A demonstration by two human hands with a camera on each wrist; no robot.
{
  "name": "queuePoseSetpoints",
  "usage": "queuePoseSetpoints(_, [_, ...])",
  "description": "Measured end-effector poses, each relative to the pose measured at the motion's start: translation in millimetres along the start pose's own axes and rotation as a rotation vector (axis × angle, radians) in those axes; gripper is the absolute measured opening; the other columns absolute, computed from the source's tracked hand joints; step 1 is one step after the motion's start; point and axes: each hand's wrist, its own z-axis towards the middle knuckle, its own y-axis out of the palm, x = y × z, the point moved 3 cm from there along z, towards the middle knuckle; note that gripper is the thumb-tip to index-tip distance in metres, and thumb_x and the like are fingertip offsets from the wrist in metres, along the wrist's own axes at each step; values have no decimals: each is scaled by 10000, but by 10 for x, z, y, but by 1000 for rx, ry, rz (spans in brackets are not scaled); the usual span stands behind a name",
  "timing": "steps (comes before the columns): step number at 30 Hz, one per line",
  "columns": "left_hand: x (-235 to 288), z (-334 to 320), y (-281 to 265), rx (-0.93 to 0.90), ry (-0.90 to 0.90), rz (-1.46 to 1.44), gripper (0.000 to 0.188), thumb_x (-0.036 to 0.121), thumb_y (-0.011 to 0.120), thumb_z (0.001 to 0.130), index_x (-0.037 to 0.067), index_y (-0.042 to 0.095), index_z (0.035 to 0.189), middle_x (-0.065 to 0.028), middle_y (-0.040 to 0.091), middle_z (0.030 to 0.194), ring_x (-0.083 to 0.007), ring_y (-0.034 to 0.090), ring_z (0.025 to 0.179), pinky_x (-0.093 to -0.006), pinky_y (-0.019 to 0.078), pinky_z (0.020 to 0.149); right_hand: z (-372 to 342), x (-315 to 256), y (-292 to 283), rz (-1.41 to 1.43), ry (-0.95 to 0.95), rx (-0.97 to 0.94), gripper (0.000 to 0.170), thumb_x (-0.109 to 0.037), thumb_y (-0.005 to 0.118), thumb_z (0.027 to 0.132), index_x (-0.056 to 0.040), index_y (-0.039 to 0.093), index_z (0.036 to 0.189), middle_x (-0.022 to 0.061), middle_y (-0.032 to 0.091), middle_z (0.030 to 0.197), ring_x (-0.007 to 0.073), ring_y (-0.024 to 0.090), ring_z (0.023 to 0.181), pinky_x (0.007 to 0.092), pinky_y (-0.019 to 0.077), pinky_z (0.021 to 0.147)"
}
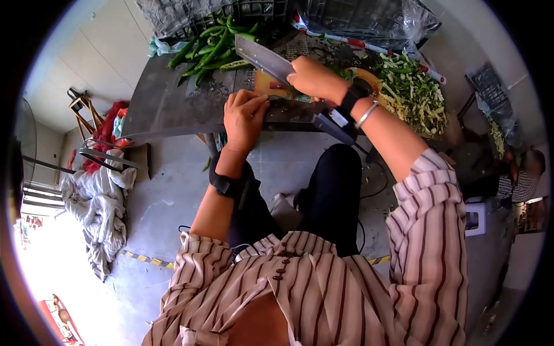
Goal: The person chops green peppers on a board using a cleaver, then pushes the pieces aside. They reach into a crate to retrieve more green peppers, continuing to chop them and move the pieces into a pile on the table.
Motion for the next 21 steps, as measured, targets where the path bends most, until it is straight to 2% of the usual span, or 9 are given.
queuePoseSetpoints(8, [-2, 0, 18, 1, -9, 16, 120, 135, 706, 710, 110, 709, 827, 4, 578, 832, -235, 544, 860, -351, 427, 780, -242, -68, -29, -109, 17, -111, 268, -210, 521, 871, 46, 520, 792, 67, 520, 539, 159, 479, 351, 301, 393, 350])
queuePoseSetpoints(10, [2, -17, 10, -7, -21, 27, 125, 135, 706, 708, 113, 711, 830, 5, 578, 834, -234, 543, 865, -349, 427, 781, -240, -49, 19, -70, 27, -122, 265, -174, 535, 855, 84, 515, 798, 119, 534, 567, 205, 499, 360, 338, 410, 353])
queuePoseSetpoints(14, [24, 17, -2, -2, -4, 42, 134, 131, 717, 705, 114, 718, 838, 4, 579, 816, -226, 545, 836, -337, 437, 750, -214, -40, 25, -72, 23, -144, 250, -159, 526, 855, 79, 498, 783, 117, 518, 547, 200, 496, 356, 334, 396, 344])
queuePoseSetpoints(16, [38, 7, -5, 0, 11, 49, 143, 131, 728, 708, 112, 725, 849, 0, 582, 798, -218, 546, 805, -328, 445, 723, -177, -11, 22, -53, 65, -217, 235, -155, 518, 858, 61, 477, 774, 101, 488, 516, 183, 478, 349, 319, 379, 336])
queuePoseSetpoints(17, [39, 9, -9, 3, 12, 41, 144, 128, 728, 707, 113, 725, 850, 2, 582, 797, -217, 547, 804, -326, 448, 724, -171, 3, 18, -40, 101, -230, 239, -190, 533, 880, 24, 465, 797, 44, 446, 525, 143, 452, 343, 300, 373, 327])
queuePoseSetpoints(21, [41, 21, -16, 13, 25, 26, 141, 122, 727, 708, 117, 726, 849, 7, 582, 790, -213, 553, 808, -321, 455, 723, -133, -36, -21, -67, 144, -276, 238, -186, 540, 886, 19, 444, 814, 45, 449, 543, 135, 445, 352, 292, 364, 323])
